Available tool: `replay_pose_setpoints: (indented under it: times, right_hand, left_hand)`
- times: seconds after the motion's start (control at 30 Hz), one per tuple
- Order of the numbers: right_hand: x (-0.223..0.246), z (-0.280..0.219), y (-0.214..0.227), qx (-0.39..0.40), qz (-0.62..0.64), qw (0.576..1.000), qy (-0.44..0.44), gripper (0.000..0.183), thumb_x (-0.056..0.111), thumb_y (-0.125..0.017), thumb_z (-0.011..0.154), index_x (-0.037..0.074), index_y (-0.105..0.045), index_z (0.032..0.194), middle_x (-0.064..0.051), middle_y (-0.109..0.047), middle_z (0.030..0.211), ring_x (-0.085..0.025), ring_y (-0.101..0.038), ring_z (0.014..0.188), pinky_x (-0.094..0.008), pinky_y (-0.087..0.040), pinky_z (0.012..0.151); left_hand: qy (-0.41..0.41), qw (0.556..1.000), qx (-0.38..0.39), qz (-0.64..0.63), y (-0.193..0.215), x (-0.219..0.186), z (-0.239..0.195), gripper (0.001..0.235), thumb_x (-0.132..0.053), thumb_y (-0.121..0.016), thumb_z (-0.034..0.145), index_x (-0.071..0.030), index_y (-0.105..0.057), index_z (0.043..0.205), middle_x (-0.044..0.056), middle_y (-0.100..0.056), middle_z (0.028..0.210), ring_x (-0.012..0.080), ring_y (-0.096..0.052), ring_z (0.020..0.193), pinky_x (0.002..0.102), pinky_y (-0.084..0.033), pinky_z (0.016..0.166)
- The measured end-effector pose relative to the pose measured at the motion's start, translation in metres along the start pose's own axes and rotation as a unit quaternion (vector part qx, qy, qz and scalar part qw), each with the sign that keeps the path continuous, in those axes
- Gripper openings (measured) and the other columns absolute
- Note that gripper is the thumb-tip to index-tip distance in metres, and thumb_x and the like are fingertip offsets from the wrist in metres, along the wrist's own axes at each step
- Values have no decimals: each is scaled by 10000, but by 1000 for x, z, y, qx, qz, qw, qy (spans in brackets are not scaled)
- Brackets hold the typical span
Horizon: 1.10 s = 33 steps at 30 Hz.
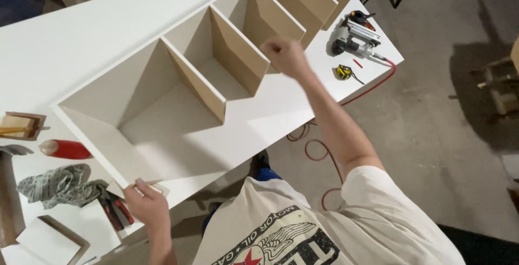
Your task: Aligning a side panel onto a wooden shelf structure and securing it with clamps.
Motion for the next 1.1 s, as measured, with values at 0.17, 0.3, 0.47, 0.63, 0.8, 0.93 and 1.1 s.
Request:
replay_pose_setpoints:
  times: [0.17, 0.3, 0.47, 0.63, 0.8, 0.93, 1.1]
  right_hand:
    - [-235, 110, 113, -178, -288, 940, 28, 229, 205, -649, 812, 63, -733, 971, -151, -632, 879, -406, -588, 822, -492, -457, 767]
    - [-290, 148, 122, -18, -347, 933, -95, 505, 397, -597, 889, -25, -664, 1157, -237, -663, 1109, -432, -589, 1082, -499, -428, 1005]
    - [-270, 147, 132, 9, -213, 972, -101, 350, 255, -591, 962, 92, -483, 671, -53, -539, 628, -241, -484, 607, -434, -384, 570]
    - [-286, 146, 120, -7, -220, 974, -55, 403, 235, -657, 1005, 102, -491, 664, -3, -504, 611, -192, -410, 565, -399, -344, 504]
    - [-278, 139, 115, -24, -235, 971, -38, 451, 279, -658, 1019, 91, -462, 658, -19, -448, 589, -210, -374, 558, -416, -320, 498]
    - [-247, 123, 112, 1, -205, 970, -129, 349, 263, -592, 988, 127, -514, 676, 16, -488, 632, -173, -408, 612, -365, -343, 560]
    - [-243, 108, 102, -26, -198, 971, -131, 365, 200, -678, 1004, 151, -534, 671, 67, -518, 618, -106, -406, 569, -302, -349, 505]
  left_hand:
    - [47, 995, 35, 85, 8, 1, -1, 350, -114, -505, 1232, 167, -532, 1027, 378, -605, 916, 552, -588, 817, 578, -448, 666]
    - [111, 979, 36, 168, 6, 29, 0, 405, -198, -504, 1293, 134, -553, 1067, 315, -616, 956, 528, -608, 885, 570, -463, 703]
    - [88, 982, 48, 160, 7, 19, 40, 395, -113, -449, 1267, 151, -596, 1012, 312, -555, 1020, 523, -536, 1062, 617, -421, 861]
    - [162, 975, 77, 129, 4, 41, 83, 368, -138, -458, 1243, 119, -603, 1023, 281, -557, 1118, 474, -549, 1038, 573, -425, 891]
    - [155, 986, 34, 48, -1, 42, 127, 322, -174, -519, 1248, 22, -588, 1003, 162, -685, 1010, 282, -682, 882, 449, -525, 809]
    - [201, 980, -5, 3, -2, 42, 160, 294, -168, -533, 1169, -53, -587, 904, 90, -641, 953, 240, -611, 884, 388, -516, 793]
    - [172, 983, -10, 57, -14, 74, 202, 253, -152, -564, 1168, 33, -645, 1016, 191, -566, 1046, 366, -575, 877, 524, -493, 731]
Point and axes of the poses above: each hand's wrist, its own z-axis towards the middle knuckle, its own y-axis out of the back of the hand, x = y × z, the point moved 7 cm from there along z, towards the middle knuckle
